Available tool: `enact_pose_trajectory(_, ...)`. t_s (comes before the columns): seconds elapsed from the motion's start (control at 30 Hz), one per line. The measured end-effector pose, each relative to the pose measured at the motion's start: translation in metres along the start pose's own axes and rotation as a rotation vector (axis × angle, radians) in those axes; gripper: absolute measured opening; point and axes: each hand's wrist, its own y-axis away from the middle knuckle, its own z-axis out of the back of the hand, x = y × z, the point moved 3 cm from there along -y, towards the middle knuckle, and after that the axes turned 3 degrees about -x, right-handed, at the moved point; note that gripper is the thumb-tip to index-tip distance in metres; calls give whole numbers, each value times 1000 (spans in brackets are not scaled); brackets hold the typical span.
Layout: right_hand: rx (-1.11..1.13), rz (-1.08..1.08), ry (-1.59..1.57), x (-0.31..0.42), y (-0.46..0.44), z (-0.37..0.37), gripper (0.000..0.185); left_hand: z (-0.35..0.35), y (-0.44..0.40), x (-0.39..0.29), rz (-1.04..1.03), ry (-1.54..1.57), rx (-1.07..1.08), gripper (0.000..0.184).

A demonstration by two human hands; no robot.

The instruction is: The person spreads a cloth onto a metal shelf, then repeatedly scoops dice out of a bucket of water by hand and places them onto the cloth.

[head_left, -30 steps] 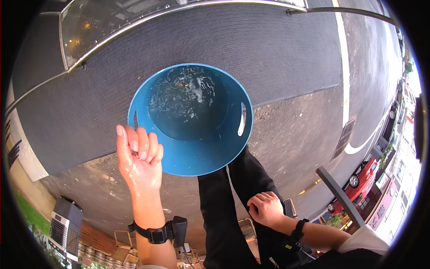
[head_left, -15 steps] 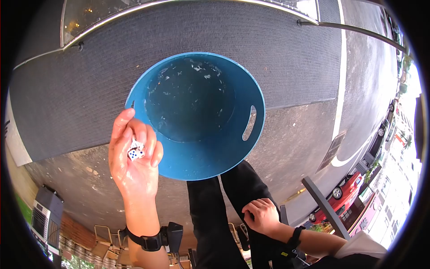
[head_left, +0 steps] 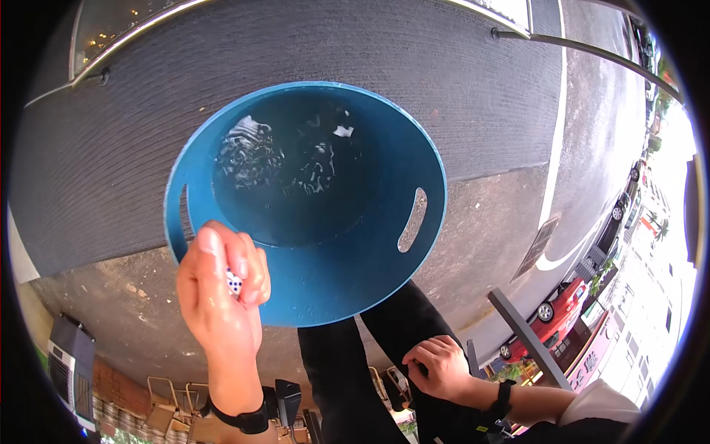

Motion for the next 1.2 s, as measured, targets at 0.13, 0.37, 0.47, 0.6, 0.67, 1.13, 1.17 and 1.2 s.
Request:
enact_pose_trajectory(0.13, 12, -7, -33, -2, -4, 8, 10, -6, 3, 14, -79, -557, -63, 27)
enact_pose_trajectory(0.37, 27, -23, -42, 7, -14, 17, 10, -22, -6, 32, -202, -1192, 86, 14)
enact_pose_trajectory(0.47, 31, -29, -46, 6, -14, 20, 10, -21, -7, 39, -134, -1369, 122, 22)
enact_pose_trajectory(0.6, 24, -38, -56, 7, -13, 20, 11, -29, -3, 45, -55, -1509, 235, 43)
enact_pose_trajectory(0.67, 17, -29, -54, 6, -12, 18, 11, -37, 2, 49, -135, -1546, 262, 53)
enact_pose_trajectory(1.13, -91, -8, -126, -15, 22, -9, 10, -31, -3, 54, 401, 421, 349, 31)
enact_pose_trajectory(1.17, -115, -8, -135, -16, 25, -13, 10, -30, -1, 54, 375, 468, 323, 34)
enact_pose_trajectory(1.2, -129, -11, -141, -18, 29, -17, 9, -31, 2, 54, 373, 557, 338, 35)
